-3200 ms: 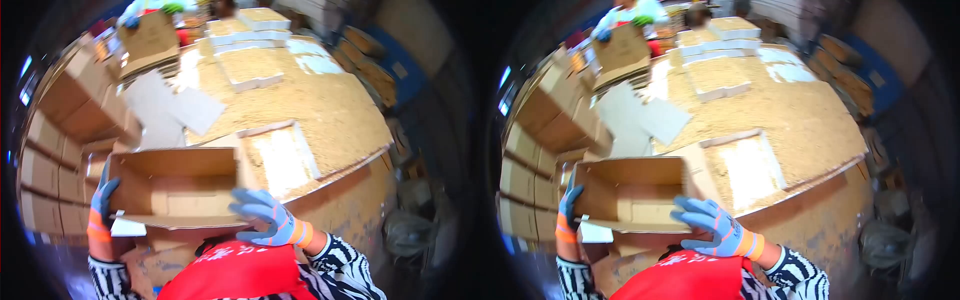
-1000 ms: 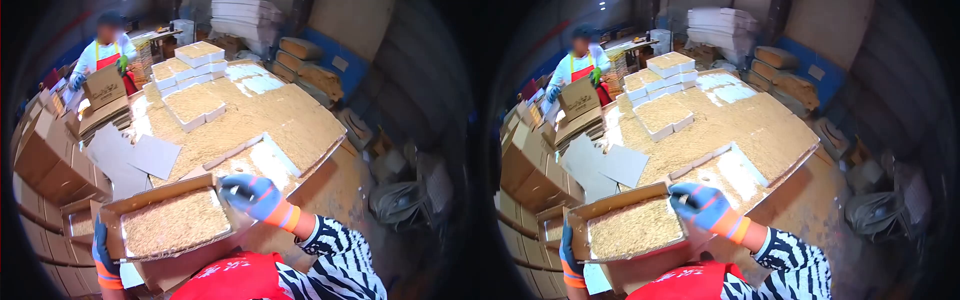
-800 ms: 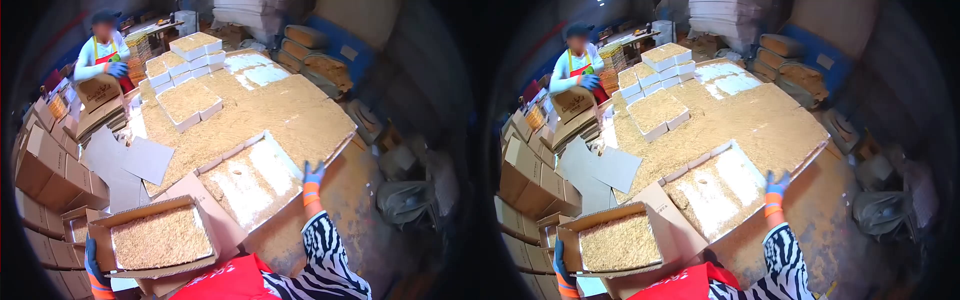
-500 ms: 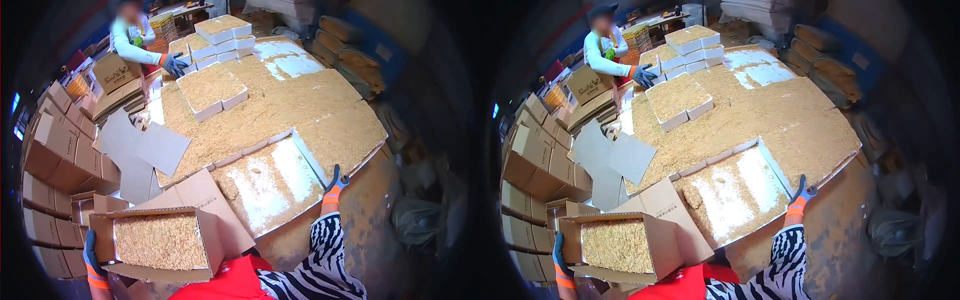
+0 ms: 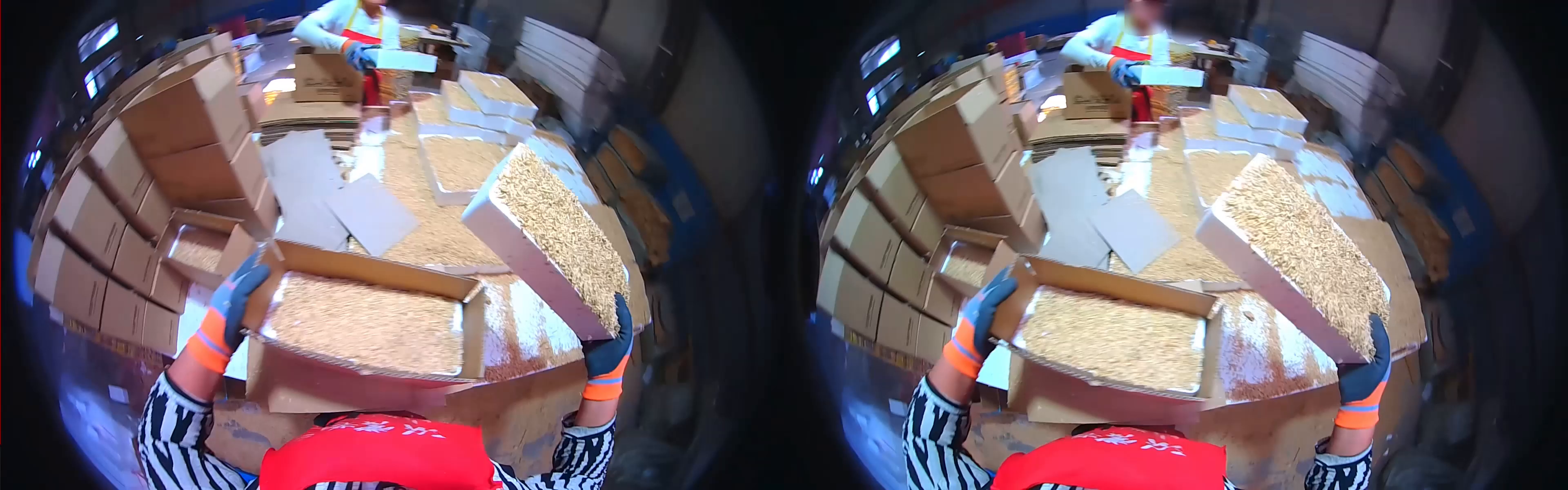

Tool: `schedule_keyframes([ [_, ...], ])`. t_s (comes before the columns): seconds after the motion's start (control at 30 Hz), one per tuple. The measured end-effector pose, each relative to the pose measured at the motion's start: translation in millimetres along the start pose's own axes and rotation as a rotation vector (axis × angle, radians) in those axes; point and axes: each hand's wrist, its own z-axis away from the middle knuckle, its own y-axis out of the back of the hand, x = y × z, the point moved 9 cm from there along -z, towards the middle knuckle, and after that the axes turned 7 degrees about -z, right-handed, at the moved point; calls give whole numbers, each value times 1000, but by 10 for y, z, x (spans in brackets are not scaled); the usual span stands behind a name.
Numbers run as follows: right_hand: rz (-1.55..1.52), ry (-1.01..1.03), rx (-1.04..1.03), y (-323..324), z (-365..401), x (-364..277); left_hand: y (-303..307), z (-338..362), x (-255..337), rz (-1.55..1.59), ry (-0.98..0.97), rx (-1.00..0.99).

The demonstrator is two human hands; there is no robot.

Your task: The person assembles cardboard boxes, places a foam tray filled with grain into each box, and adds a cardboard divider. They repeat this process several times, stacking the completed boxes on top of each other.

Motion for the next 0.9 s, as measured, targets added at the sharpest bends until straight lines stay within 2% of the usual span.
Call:
schedule_keyframes([
  [0.03,33,7,-52,-265,64,78,64,-31,139,29,-70,27],
  [0.1,86,-57,-83,-699,268,322,16,2,87,342,73,71],
  [0.17,254,59,-263,-932,421,469,-59,0,80,746,216,62],
  [0.23,1179,586,-557,-1465,775,537,-31,-2,147,921,219,14],
  [0.27,1247,569,-614,-1586,869,661,-17,-2,181,1007,224,-10],
  [0.3,1316,550,-672,-1722,979,801,49,45,181,735,1,14],
  [0.33,729,26,-396,-1723,846,1069,66,62,135,730,-15,20],
  [0.43,536,-149,-302,-1858,946,1254,57,97,130,675,-60,36],
  [0.5,666,-214,-303,-1777,919,1278,82,122,153,601,-108,55],
  [0.53,731,-247,-302,-1733,903,1286,58,152,96,630,-67,66],
  [0.57,865,-226,-267,-1678,876,1262,4,174,-13,885,69,66],
  [0.63,1248,-372,-330,-1861,1003,1273,-189,225,-150,1386,358,56],
  [0.67,1268,-178,-468,-1881,989,1323,-127,233,-152,1285,382,46],
  [0.7,1590,-209,-465,-1788,946,1317,-67,224,-133,1137,356,53],
  [0.77,1867,-316,-485,-1714,842,1353,8,172,-91,842,298,67],
  [0.87,2211,-97,-671,-1838,756,1426,161,82,-41,545,176,116],
  [0.9,2211,-160,-689,-1835,734,1450,213,40,30,429,122,131],
])
